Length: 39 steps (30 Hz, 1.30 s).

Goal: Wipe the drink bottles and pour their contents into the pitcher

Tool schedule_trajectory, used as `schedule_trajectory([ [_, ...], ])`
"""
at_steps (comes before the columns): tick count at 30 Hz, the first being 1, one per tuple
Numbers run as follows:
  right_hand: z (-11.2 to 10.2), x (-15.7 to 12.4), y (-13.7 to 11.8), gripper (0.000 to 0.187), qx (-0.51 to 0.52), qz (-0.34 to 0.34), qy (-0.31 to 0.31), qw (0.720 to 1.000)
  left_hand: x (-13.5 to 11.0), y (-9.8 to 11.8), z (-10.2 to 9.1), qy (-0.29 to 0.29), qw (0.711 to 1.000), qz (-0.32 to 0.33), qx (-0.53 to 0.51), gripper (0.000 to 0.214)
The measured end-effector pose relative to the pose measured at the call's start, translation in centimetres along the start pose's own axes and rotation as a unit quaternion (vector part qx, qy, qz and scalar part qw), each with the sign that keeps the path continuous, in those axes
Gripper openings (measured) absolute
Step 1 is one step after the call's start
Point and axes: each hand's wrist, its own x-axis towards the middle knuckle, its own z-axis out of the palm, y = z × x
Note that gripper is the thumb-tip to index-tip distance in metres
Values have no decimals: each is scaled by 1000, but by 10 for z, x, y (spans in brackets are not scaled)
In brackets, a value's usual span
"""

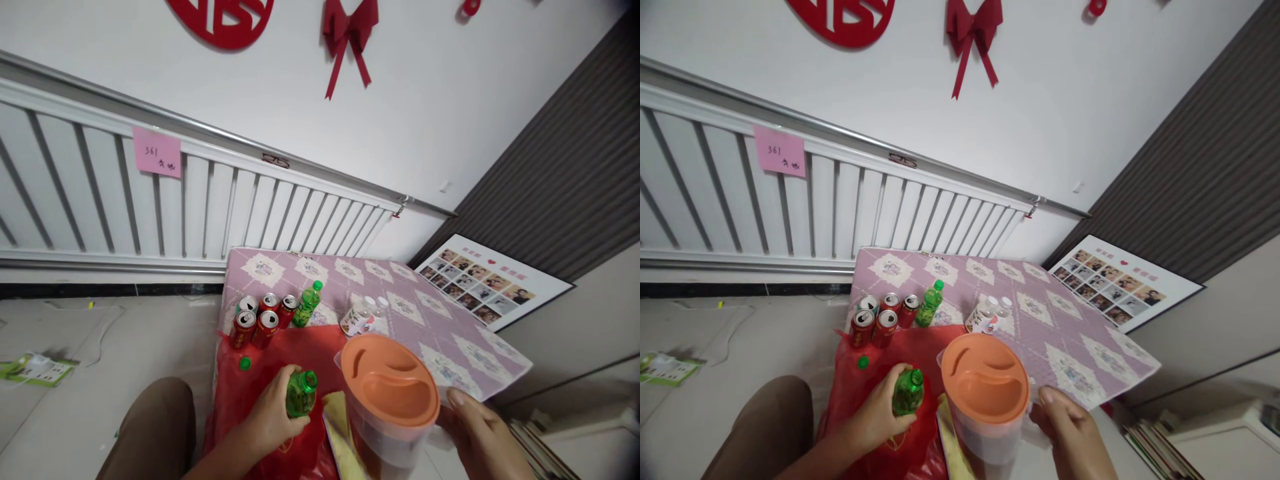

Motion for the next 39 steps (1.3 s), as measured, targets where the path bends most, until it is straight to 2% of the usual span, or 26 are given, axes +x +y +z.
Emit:
schedule_trajectory([
  [3, -2, -2, 1, 48, -50, 13, -48, 998, 0, 1, 0, -4, 1000, 0, 3, 78],
  [9, -5, -3, 5, 50, -124, -14, -54, 991, 1, 2, -1, 1, 1000, 8, 8, 78],
  [14, -4, -1, 3, 51, -176, -29, -82, 981, 1, -3, 1, 8, 1000, 22, 12, 77],
  [19, 1, 1, -4, 54, -193, -35, -71, 978, 1, -6, 2, 8, 1000, 22, 13, 78],
  [31, 9, 5, -16, 53, -251, -51, -111, 960, 1, -5, 2, 10, 999, 23, 22, 77],
  [39, 9, 10, -14, 50, -264, -53, -117, 956, 0, -3, 1, 11, 1000, 23, 15, 77],
])
